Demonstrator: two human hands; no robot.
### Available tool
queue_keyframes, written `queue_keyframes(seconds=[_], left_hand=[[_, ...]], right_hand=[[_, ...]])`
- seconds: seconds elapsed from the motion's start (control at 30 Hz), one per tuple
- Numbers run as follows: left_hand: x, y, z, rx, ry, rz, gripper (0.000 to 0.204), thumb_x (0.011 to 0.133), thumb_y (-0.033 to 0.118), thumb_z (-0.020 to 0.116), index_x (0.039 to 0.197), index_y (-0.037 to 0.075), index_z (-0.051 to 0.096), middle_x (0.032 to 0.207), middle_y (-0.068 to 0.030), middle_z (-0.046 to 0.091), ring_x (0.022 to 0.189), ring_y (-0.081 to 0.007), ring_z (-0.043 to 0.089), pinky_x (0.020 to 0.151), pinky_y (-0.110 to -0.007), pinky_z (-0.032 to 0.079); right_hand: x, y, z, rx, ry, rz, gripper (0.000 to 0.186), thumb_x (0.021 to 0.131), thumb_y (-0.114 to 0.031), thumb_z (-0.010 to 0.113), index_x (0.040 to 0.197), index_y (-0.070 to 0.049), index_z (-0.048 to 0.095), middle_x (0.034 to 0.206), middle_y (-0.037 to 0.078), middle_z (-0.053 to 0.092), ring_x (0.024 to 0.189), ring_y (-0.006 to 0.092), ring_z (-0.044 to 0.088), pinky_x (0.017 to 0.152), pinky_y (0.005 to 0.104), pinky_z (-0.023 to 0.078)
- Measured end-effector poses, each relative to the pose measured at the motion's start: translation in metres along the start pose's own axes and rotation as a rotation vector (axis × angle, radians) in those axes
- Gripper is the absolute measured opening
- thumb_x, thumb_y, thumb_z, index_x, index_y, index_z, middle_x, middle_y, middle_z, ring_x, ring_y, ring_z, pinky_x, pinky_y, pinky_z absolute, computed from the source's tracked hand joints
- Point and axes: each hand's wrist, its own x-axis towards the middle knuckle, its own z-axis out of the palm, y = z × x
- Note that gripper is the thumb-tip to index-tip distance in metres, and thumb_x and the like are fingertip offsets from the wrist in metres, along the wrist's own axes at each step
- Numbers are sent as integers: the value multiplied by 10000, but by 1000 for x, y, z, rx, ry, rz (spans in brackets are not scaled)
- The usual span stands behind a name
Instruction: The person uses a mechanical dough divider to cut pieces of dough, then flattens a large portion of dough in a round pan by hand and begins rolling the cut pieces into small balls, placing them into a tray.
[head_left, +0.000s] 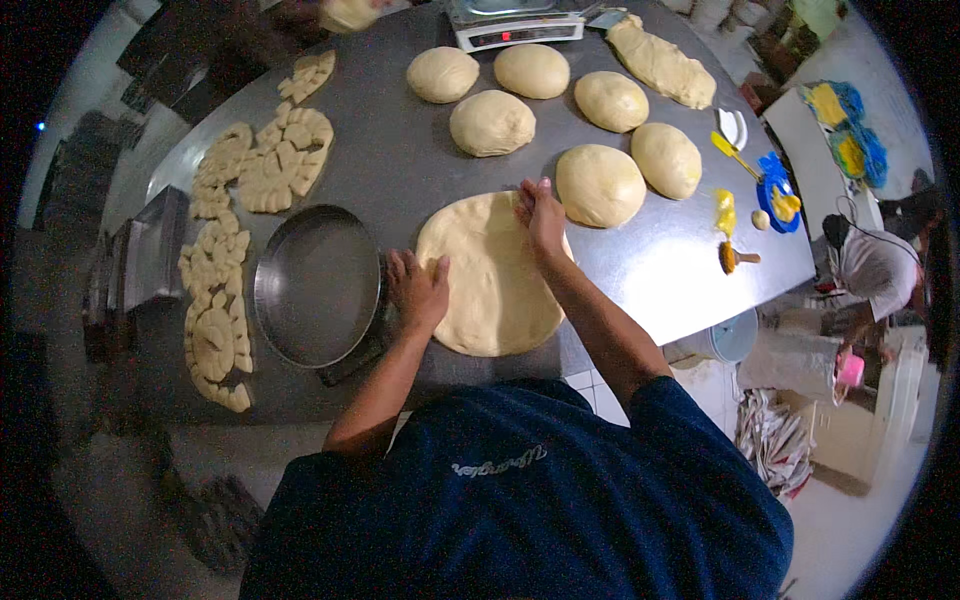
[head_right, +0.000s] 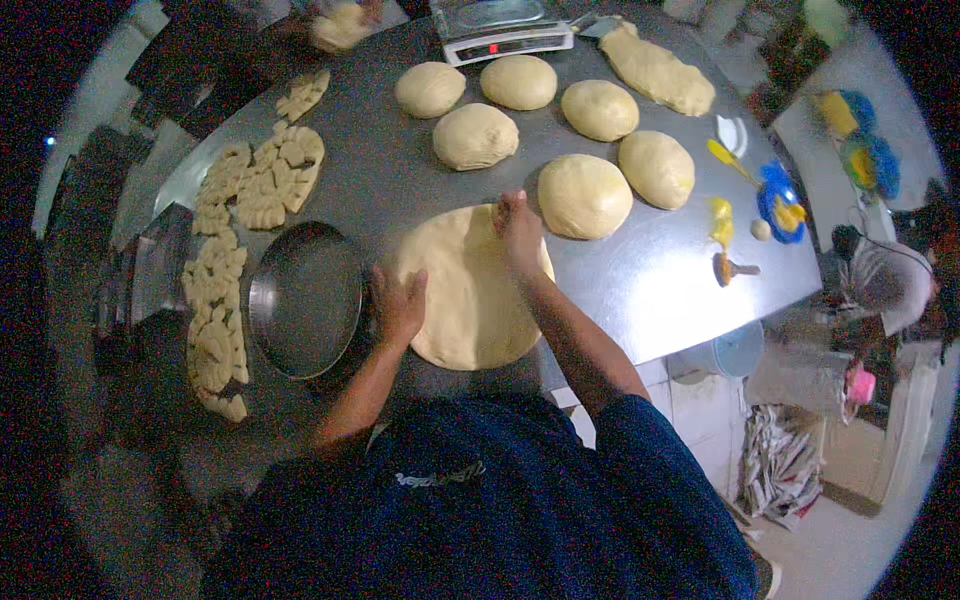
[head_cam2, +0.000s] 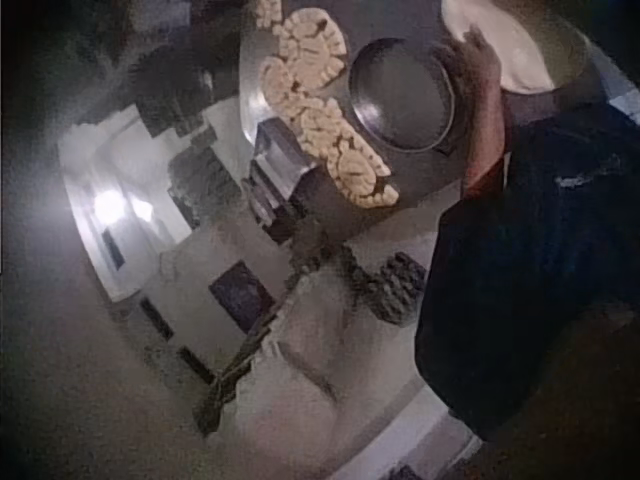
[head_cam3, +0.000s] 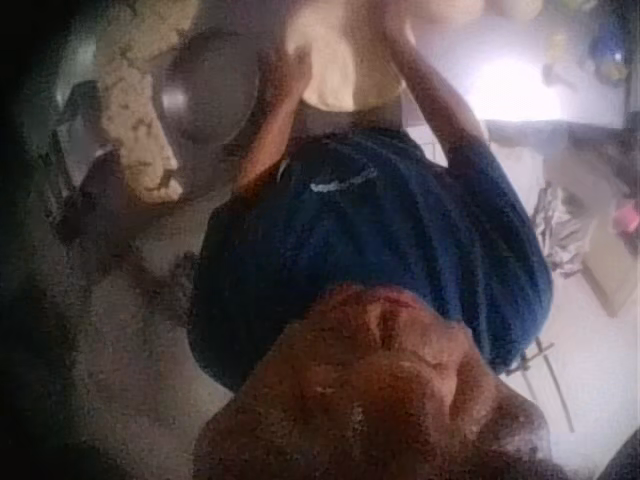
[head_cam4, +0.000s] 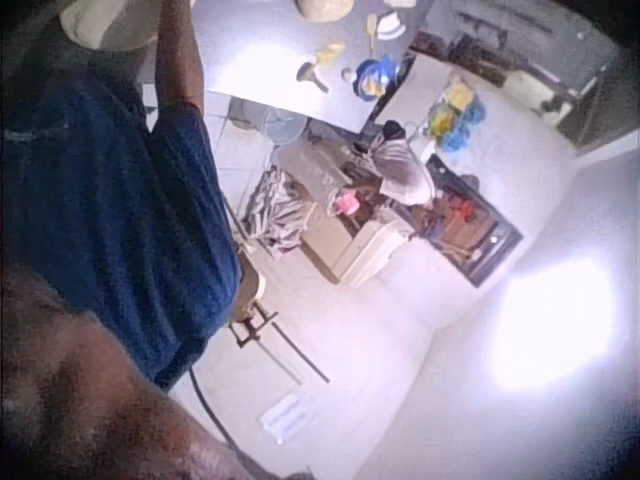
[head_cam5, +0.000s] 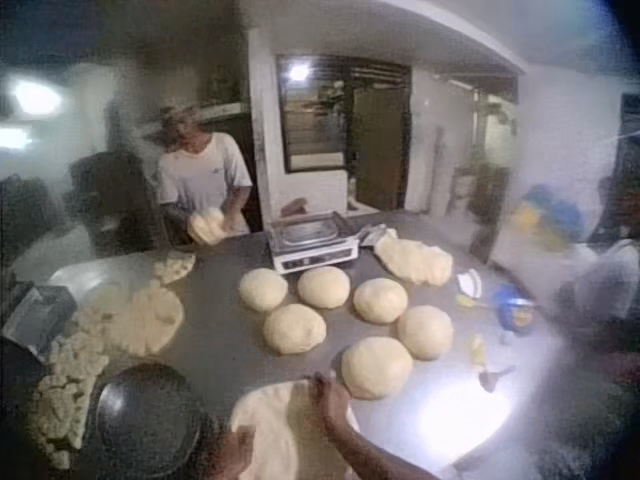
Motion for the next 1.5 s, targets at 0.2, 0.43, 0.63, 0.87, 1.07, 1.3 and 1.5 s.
queue_keyframes(seconds=[0.2,0.43,0.63,0.87,1.07,1.3,1.5], left_hand=[[-6,10,3,-32,76,-14,829,940,472,712,1399,-133,379,1541,-380,305,1400,-540,365,1129,-577,354],[-18,74,-3,-626,-53,-32,370,824,269,850,980,35,610,920,-108,659,832,-228,636,761,-407,541],[-88,229,-124,-702,-966,776,580,870,439,783,1235,21,615,1267,-229,628,1180,-396,623,1009,-489,487],[8,-64,-155,-137,164,46,709,825,273,821,1418,0,544,1507,-269,482,1419,-445,426,1201,-553,301],[-73,-293,-177,38,148,-350,961,875,442,691,1619,40,233,1638,-244,316,1517,-485,264,1248,-616,102],[-83,-302,-157,13,267,-116,926,932,526,545,1634,41,186,1634,-244,324,1478,-529,304,1218,-678,31],[-60,-306,-155,157,301,125,749,1009,396,477,1593,-26,273,1519,-283,458,1360,-491,462,1213,-669,118]], right_hand=[[-21,17,28,155,-253,-20,800,1075,-590,381,1624,-24,249,1691,138,263,1559,302,255,1248,455,257],[-36,-3,-23,314,-22,434,444,1094,-346,467,1399,-37,559,1321,118,635,1183,254,610,993,346,509],[-162,-36,-150,-30,151,290,507,1075,-377,469,1466,-57,508,1421,155,562,1260,313,552,1059,411,466],[-183,-30,-219,-372,422,218,556,1032,-426,506,1491,-112,488,1470,181,503,1296,390,492,1076,487,425],[-127,13,-173,-955,317,198,606,996,-468,537,1512,-158,470,1512,203,452,1328,455,440,1090,553,389],[-80,-73,55,-1305,-97,-265,670,953,-517,574,1536,-212,450,1562,229,392,1364,531,380,1106,629,348],[-79,21,310,-1691,-844,-882,729,917,-559,606,1558,-259,433,1604,252,341,1395,597,328,1121,695,312]])
